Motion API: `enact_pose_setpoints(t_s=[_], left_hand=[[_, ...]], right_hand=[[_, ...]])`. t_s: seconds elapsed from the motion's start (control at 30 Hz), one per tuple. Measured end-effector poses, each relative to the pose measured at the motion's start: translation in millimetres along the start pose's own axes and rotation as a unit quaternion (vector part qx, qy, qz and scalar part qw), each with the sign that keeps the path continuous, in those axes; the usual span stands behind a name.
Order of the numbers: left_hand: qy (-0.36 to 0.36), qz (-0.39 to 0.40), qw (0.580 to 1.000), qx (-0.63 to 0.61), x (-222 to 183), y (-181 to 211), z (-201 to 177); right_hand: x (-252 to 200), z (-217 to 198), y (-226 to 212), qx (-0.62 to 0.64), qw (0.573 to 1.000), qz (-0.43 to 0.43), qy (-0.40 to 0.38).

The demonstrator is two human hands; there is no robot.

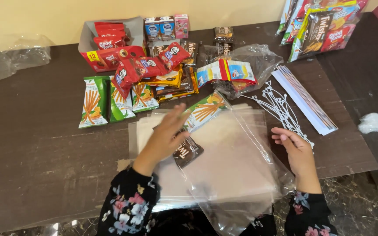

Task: A person is selecting various packaged snack items from a table and placing them into a clear plastic bag.

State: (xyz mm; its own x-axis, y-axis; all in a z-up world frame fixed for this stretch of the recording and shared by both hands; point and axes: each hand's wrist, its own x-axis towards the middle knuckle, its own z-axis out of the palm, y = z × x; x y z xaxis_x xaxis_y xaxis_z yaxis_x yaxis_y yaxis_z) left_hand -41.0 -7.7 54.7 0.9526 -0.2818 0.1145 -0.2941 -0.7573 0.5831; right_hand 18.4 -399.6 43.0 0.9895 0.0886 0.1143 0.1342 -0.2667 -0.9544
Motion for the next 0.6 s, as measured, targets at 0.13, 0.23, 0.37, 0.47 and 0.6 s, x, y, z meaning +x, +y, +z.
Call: enact_pose_setpoints(t_s=[0.13,0.23,0.37,0.47,0.6], left_hand=[[0.009,-0.111,0.993,0.047,-20,8,-15],[-0.04,-0.118,0.985,0.122,-31,12,-5],[-0.055,-0.121,0.978,0.163,-37,11,5],[-0.064,-0.121,0.978,0.157,-36,2,11],[-0.057,-0.114,0.978,0.163,-38,0,14]], right_hand=[[3,0,9,0.022,1.0,-0.019,0.006],[0,2,3,0.023,1.0,-0.018,0.008],[-7,6,-13,0.012,1.0,-0.015,0.009],[-7,6,-11,0.007,1.0,-0.013,0.014],[-8,7,-10,0.006,1.0,-0.017,0.017]])
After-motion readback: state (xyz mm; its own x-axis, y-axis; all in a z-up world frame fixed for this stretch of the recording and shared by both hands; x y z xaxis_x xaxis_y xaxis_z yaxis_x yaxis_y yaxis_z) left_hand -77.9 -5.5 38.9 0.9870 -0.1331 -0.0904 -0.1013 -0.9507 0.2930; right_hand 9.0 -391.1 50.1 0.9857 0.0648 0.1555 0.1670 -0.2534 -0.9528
